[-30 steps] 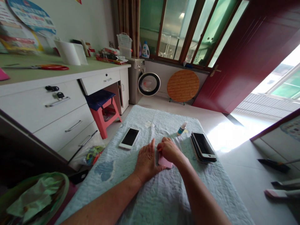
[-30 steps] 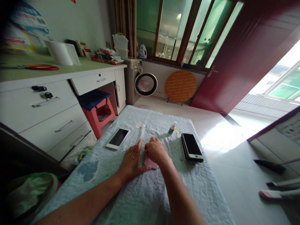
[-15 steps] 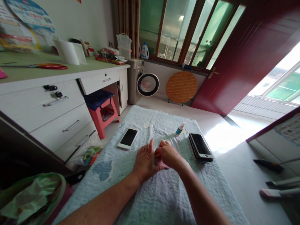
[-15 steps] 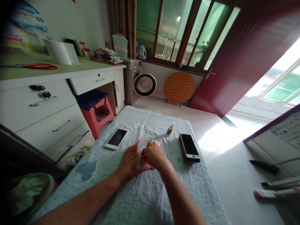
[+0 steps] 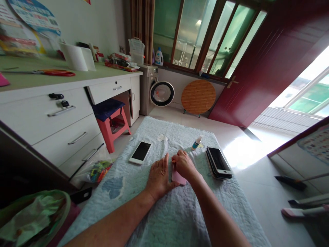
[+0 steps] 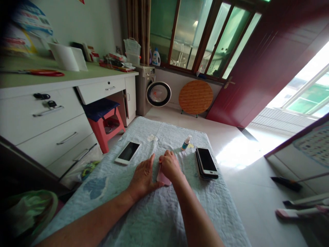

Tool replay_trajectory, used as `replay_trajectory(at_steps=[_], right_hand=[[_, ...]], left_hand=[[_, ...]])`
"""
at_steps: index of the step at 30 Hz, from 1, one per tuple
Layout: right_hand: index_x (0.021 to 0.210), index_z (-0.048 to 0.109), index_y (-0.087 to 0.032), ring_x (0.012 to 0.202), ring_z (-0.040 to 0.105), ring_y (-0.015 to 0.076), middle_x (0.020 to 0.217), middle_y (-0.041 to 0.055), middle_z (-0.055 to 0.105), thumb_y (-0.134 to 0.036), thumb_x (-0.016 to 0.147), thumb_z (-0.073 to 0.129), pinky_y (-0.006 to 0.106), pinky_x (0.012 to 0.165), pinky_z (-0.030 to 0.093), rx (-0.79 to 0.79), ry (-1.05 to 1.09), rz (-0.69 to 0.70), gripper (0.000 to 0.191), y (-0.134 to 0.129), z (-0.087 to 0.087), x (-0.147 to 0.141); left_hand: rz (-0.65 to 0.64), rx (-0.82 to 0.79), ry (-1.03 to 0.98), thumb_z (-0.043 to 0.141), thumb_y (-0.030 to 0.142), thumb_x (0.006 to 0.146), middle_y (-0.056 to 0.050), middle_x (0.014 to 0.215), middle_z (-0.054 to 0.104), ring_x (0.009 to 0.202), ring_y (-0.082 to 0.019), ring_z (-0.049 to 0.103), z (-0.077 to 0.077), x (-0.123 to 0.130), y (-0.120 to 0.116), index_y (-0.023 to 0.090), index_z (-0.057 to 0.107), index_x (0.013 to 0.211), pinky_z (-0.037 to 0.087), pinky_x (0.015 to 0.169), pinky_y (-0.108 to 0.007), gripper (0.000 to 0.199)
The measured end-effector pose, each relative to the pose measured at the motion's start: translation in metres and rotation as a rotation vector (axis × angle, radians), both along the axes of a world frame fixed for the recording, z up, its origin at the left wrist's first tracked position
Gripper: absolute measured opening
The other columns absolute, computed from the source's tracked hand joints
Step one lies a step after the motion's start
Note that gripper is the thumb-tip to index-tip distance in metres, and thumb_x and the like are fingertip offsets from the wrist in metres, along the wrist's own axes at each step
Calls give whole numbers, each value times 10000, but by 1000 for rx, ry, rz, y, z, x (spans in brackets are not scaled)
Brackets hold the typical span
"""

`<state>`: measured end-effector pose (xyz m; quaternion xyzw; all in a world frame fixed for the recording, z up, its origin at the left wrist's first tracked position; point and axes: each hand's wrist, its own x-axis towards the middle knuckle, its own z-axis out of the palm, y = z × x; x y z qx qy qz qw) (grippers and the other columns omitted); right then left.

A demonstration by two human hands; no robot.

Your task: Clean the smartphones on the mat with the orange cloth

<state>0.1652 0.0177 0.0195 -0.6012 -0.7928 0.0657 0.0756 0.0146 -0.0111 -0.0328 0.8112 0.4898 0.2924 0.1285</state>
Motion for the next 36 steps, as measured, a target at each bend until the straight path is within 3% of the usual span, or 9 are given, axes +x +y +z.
replay_trajectory(at_steps=[7, 10, 13, 16, 19, 24, 28, 31, 36], right_hand=[[832, 735, -214, 875, 466, 171, 893, 48, 540, -182, 805, 621, 240, 733, 371, -120, 135, 87, 121, -36, -1, -5], [833, 745, -244, 885, 469, 160, 884, 38, 534, -142, 829, 583, 237, 765, 375, -145, 207, 114, 191, -46, -2, -5], [831, 747, -259, 891, 465, 151, 885, 31, 530, -124, 846, 562, 221, 751, 374, -153, 250, 129, 229, -51, -2, -3], [800, 735, -242, 874, 457, 148, 869, 26, 523, -144, 858, 573, 220, 744, 367, -88, 261, 117, 197, -50, -4, 0], [789, 723, -219, 871, 452, 161, 869, 36, 519, -190, 887, 564, 240, 752, 361, 32, 243, 10, 189, -43, -10, 8], [898, 710, -219, 883, 457, 180, 911, 55, 536, -184, 942, 455, 254, 767, 364, 125, 210, -180, 261, -28, -23, 28], [981, 672, -228, 895, 457, 193, 973, 65, 551, -217, 964, 411, 265, 783, 371, 119, 162, -281, 262, -23, -26, 37], [990, 658, -228, 906, 456, 201, 1001, 76, 555, -213, 968, 394, 275, 786, 368, 120, 114, -278, 266, -22, -25, 34], [1039, 654, -232, 930, 452, 207, 1037, 80, 569, -198, 941, 441, 301, 840, 348, 110, 53, -149, 237, -19, -19, 18]], left_hand=[[22, -1, 6, 692, 374, 642, -199, 1307, 505, 1161, -352, 519, 7, 2, -2, 111, 82, 1473, 391, 998, -489, 1064], [5, 16, 9, 643, 367, 683, -201, 1328, 488, 1179, -351, 509, 8, 2, -1, 123, 97, 1478, 388, 1001, -498, 995], [-3, 6, 28, 626, 408, 717, -188, 1317, 505, 1181, -347, 508, 8, 1, -1, 135, 219, 1460, 386, 1001, -496, 890], [-23, -6, 82, 638, 488, 731, -184, 1314, 516, 1170, -356, 511, 10, -1, -1, 145, 380, 1403, 383, 998, -504, 797], [-71, -7, 123, 607, 597, 767, -159, 1352, 502, 1171, -358, 503, 13, -3, -1, 186, 493, 1341, 369, 1004, -513, 715], [-136, -33, 160, 574, 694, 772, -93, 1414, 492, 1169, -346, 479, 15, -5, -1, 245, 533, 1325, 336, 1021, -506, 714], [-175, -60, 162, 608, 649, 778, -67, 1372, 549, 1161, -338, 468, 16, -4, -1, 237, 543, 1312, 310, 1036, -501, 677], [-196, -61, 140, 603, 628, 793, -69, 1319, 589, 1148, -334, 470, 20, -4, -1, 223, 556, 1286, 301, 1039, -503, 640], [-202, -36, 99, 544, 587, 851, -74, 1220, 630, 1118, -318, 488, 25, -1, -4, 210, 587, 1218, 263, 1061, -519, 528]])
